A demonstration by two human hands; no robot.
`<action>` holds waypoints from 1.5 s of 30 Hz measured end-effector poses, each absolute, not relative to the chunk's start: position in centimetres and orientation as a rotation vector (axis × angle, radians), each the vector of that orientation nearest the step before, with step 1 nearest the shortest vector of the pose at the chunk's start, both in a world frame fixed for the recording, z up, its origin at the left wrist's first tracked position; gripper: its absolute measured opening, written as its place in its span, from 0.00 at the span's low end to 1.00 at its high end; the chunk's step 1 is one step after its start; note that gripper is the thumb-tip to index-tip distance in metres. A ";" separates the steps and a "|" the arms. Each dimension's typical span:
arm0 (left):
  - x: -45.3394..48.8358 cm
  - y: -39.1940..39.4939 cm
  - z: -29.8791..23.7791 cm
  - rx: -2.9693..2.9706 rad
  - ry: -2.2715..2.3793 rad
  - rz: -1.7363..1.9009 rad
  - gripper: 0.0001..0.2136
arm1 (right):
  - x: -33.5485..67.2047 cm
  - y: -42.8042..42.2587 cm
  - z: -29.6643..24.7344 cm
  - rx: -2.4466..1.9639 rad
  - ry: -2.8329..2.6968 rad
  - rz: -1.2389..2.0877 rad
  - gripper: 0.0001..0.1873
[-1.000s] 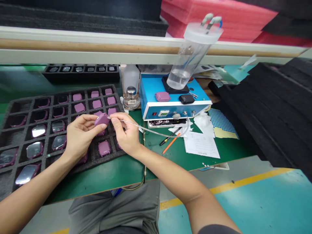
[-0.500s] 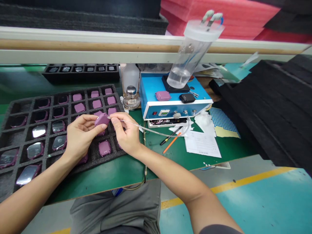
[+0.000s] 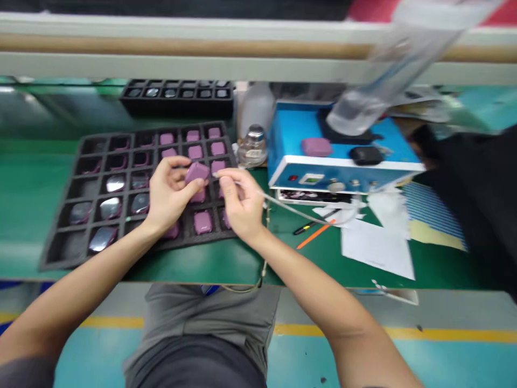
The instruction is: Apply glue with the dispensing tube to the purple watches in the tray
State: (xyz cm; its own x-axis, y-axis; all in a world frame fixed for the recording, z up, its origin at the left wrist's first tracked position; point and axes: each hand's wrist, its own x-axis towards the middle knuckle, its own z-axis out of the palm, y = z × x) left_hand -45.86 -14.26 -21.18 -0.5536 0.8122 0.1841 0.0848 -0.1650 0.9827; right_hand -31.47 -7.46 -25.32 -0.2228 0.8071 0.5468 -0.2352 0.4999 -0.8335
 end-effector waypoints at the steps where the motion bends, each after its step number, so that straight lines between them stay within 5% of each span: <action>1: -46.4 -15.0 -20.8 1.045 1.589 1.762 0.25 | -31.4 -7.5 -25.5 -0.528 -1.488 1.048 0.14; 7: -48.5 -24.5 -19.9 1.291 2.272 1.547 0.19 | -31.3 -7.6 -26.3 -0.521 -1.495 1.042 0.15; 15: -46.6 -30.2 -24.3 1.390 2.969 0.825 0.19 | -31.2 -8.0 -25.9 -0.548 -1.492 0.999 0.15; 20: -48.8 -27.5 -21.9 1.486 2.958 0.589 0.21 | -31.1 -8.0 -25.8 -0.525 -1.498 1.028 0.15; 26: -51.5 -23.0 -18.1 1.548 2.789 -0.223 0.17 | -31.3 -8.2 -25.7 -0.546 -1.465 1.068 0.13; 28: -51.9 -22.0 -17.4 1.566 2.777 -0.101 0.18 | -31.4 -8.2 -25.7 -0.533 -1.450 1.098 0.13; 34: -50.1 -17.0 -17.7 1.467 1.953 1.242 0.17 | -31.8 -7.9 -25.5 -0.530 -1.431 1.114 0.12; 38: -48.1 -13.3 -19.2 1.242 1.569 1.483 0.17 | -31.9 -7.8 -25.2 -0.538 -1.419 1.071 0.12; 45: -46.4 -13.0 -21.1 1.159 1.541 1.531 0.17 | -31.6 -7.5 -25.0 -0.502 -1.454 0.976 0.09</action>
State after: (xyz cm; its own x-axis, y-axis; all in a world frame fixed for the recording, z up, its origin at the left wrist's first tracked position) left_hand -46.37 -12.97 -21.06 -0.3839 0.9146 0.1268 0.1329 -0.0812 0.9878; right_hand -31.56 -7.52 -24.98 -0.1538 0.7935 0.5888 -0.2447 0.5467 -0.8007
